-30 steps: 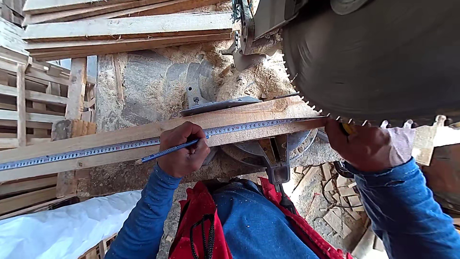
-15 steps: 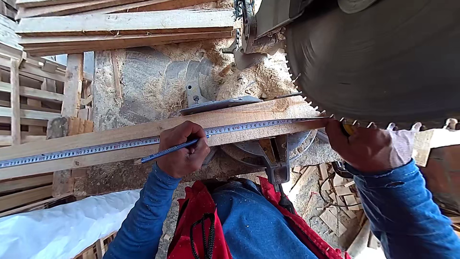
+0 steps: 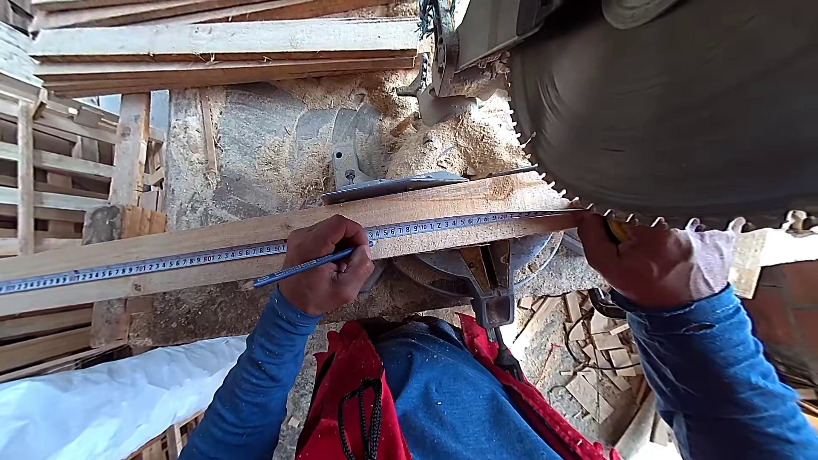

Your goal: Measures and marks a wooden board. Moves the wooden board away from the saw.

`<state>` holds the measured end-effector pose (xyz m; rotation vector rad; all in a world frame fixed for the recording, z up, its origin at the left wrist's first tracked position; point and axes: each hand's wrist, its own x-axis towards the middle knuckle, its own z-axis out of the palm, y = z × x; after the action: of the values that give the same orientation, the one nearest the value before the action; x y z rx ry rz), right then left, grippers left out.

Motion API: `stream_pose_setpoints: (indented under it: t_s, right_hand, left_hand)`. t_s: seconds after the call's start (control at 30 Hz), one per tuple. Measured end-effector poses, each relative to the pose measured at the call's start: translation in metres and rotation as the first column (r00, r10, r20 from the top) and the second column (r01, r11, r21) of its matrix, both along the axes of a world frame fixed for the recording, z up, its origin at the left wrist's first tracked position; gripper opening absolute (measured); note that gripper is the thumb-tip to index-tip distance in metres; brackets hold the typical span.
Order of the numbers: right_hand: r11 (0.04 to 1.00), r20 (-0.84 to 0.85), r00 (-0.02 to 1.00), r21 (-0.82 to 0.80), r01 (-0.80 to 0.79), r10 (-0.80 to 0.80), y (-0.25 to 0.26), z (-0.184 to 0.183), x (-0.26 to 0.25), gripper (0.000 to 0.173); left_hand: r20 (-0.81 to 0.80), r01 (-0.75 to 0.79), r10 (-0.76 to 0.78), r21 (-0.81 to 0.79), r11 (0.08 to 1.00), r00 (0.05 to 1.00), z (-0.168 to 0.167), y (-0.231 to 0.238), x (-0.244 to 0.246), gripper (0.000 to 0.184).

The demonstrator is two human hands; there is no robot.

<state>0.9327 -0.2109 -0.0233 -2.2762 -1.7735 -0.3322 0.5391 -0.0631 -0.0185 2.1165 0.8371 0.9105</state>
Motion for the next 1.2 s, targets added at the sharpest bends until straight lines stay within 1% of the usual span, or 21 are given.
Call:
stream_pose_setpoints:
  t_s: [0.1, 0.23, 0.37, 0.43, 0.53, 0.6, 0.63, 0.67, 0.73, 0.83, 0.87, 0.93, 1.03, 1.1, 1.2]
  right_hand:
    - [1.000, 0.029, 0.999, 0.023, -0.020, 0.019, 0.002, 0.005, -0.004, 0.049]
    - [0.998, 0.022, 0.998, 0.023, -0.063, 0.063, 0.004, 0.013, -0.009, 0.051]
    - [0.994, -0.021, 0.993, 0.002, -0.113, 0.113, 0.006, 0.019, -0.009, 0.043]
    - [0.990, -0.048, 0.989, -0.004, -0.143, 0.143, 0.008, 0.021, -0.011, 0.039]
    - [0.984, -0.065, 0.982, 0.003, -0.180, 0.180, 0.010, 0.025, -0.014, 0.035]
    - [0.979, -0.062, 0.977, 0.009, -0.204, 0.204, 0.010, 0.024, -0.012, 0.035]
    - [0.977, -0.067, 0.975, 0.012, -0.212, 0.213, 0.008, 0.023, -0.011, 0.035]
    - [0.976, -0.072, 0.974, 0.013, -0.215, 0.216, 0.007, 0.023, -0.010, 0.035]
    - [0.977, -0.087, 0.973, 0.023, -0.214, 0.215, 0.005, 0.022, -0.008, 0.034]
    - [0.979, -0.178, 0.963, 0.010, -0.202, 0.200, -0.005, 0.032, -0.011, 0.037]
    - [0.978, -0.219, 0.954, -0.001, -0.209, 0.203, -0.009, 0.039, -0.017, 0.038]
    - [0.970, -0.277, 0.934, -0.032, -0.243, 0.225, -0.016, 0.051, -0.036, 0.043]
    - [0.947, -0.331, 0.897, -0.035, -0.320, 0.291, -0.026, 0.058, -0.094, 0.041]
    - [0.937, -0.364, 0.876, -0.018, -0.348, 0.318, -0.028, 0.051, -0.145, 0.038]
    - [0.929, -0.385, 0.860, -0.015, -0.370, 0.336, -0.021, 0.027, -0.213, 0.034]
  left_hand:
    - [-0.021, -0.003, 0.003, 0.000, 1.000, 1.000, 0.000, 0.000, 0.000, 0.007]
    - [-0.002, 0.012, -0.012, -0.003, 1.000, 1.000, 0.000, 0.000, -0.001, 0.007]
    - [-0.016, -0.004, 0.004, 0.025, 1.000, 1.000, -0.001, 0.000, 0.001, 0.008]
    - [-0.012, 0.017, -0.017, 0.027, 0.999, 1.000, 0.002, -0.001, 0.000, 0.008]
    - [0.087, 0.074, -0.073, -0.015, 0.997, 0.994, 0.011, -0.015, -0.014, 0.009]
    - [0.176, 0.082, -0.061, -0.113, 0.990, 0.982, 0.014, -0.040, -0.037, 0.016]
    - [0.171, 0.064, -0.034, -0.173, 0.983, 0.985, 0.011, -0.056, -0.051, 0.021]
    - [0.134, 0.039, -0.010, -0.216, 0.976, 0.991, 0.007, -0.071, -0.066, 0.027]
    - [0.009, -0.021, 0.024, -0.252, 0.968, 1.000, -0.009, -0.101, -0.094, 0.032]
    - [-0.149, -0.141, 0.095, -0.345, 0.928, 0.984, -0.041, -0.142, -0.123, 0.032]
    - [-0.190, -0.185, 0.120, -0.375, 0.908, 0.974, -0.049, -0.152, -0.131, 0.031]
    - [-0.202, -0.245, 0.171, -0.435, 0.867, 0.964, -0.061, -0.167, -0.144, 0.031]
    - [-0.207, -0.285, 0.209, -0.485, 0.826, 0.956, -0.078, -0.176, -0.166, 0.029]
    - [-0.298, -0.291, 0.148, -0.523, 0.801, 0.943, -0.097, -0.172, -0.188, 0.030]
    - [-0.468, -0.263, -0.029, -0.546, 0.795, 0.883, -0.128, -0.157, -0.219, 0.037]
